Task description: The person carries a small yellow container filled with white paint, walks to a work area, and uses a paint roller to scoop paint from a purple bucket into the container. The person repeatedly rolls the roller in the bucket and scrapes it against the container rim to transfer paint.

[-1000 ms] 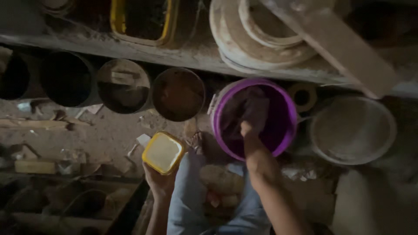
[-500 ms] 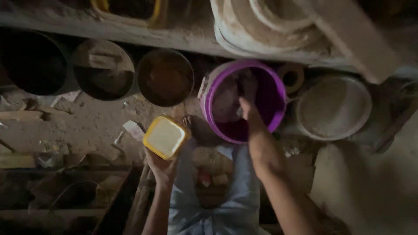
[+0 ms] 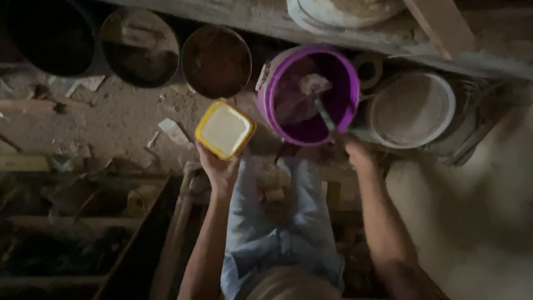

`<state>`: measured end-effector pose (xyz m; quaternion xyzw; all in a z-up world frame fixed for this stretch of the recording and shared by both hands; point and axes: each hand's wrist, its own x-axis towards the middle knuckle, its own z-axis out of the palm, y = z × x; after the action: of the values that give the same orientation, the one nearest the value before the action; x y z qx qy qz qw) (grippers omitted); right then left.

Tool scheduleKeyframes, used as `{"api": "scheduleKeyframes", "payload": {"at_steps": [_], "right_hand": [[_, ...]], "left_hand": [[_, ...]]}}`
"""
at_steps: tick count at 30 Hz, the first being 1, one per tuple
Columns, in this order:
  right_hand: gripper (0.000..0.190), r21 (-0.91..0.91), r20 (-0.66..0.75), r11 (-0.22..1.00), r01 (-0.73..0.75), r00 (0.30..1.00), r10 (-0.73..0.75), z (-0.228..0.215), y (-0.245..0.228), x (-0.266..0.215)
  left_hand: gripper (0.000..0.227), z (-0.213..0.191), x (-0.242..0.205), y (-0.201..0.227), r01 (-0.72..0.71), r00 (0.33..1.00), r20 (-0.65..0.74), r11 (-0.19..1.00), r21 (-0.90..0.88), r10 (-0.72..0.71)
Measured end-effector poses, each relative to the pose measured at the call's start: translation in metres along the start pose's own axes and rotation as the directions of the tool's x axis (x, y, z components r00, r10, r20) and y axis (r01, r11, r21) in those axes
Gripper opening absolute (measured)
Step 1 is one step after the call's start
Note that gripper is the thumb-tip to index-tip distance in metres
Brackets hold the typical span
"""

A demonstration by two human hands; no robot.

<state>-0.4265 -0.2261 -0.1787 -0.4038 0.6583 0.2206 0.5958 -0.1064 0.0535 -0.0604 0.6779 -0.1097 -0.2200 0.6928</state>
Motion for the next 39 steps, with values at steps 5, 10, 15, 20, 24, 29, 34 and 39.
{"api": "scheduleKeyframes", "payload": {"at_steps": [5, 10, 15, 20, 24, 29, 34, 39], "right_hand": [[0.038, -0.326, -0.093, 0.945, 0.002, 0.995, -0.034, -0.043, -0.016, -0.032], [0.047, -0.809, -0.059, 0.586, 0.042, 0.987, -0.152, -0.074, -0.069, -0.139], [0.045, -0.789, -0.097, 0.613, 0.027, 0.981, -0.168, -0.058, -0.096, -0.226], [0.051, -0.726, -0.073, 0.679, 0.109, 0.970, -0.234, -0.080, -0.097, -0.273], [0.073, -0.846, -0.015, 0.469, 0.253, 0.869, -0.495, -0.127, -0.090, -0.283], [0.075, -0.881, 0.155, 0.264, 0.392, 0.768, -0.622, -0.146, -0.049, -0.227], [0.054, -0.912, 0.226, 0.237, 0.335, 0.892, -0.393, -0.098, -0.037, -0.104], [0.052, -0.892, 0.146, 0.333, 0.305, 0.892, -0.427, -0.036, -0.112, 0.001]], "left_hand": [[0.084, 0.011, -0.013, 0.031, -0.042, 0.997, -0.061, 0.999, -0.020, 0.041], [0.078, 0.033, -0.040, 0.044, -0.087, 0.983, -0.162, 0.996, 0.036, 0.091], [0.076, 0.049, -0.069, 0.051, -0.094, 0.971, -0.217, 0.995, 0.036, 0.099], [0.074, 0.059, -0.086, 0.052, -0.058, 0.960, -0.271, 0.996, 0.061, 0.073], [0.070, 0.073, -0.087, 0.054, -0.098, 0.968, -0.237, 0.993, -0.062, 0.081], [0.073, 0.085, -0.083, 0.056, -0.141, 0.977, -0.159, 0.989, 0.037, 0.145], [0.079, 0.084, -0.106, 0.035, -0.086, 0.981, -0.169, 0.995, 0.043, 0.092], [0.077, 0.089, -0.125, -0.011, 0.007, 0.962, -0.273, 0.995, 0.095, 0.020]]}}
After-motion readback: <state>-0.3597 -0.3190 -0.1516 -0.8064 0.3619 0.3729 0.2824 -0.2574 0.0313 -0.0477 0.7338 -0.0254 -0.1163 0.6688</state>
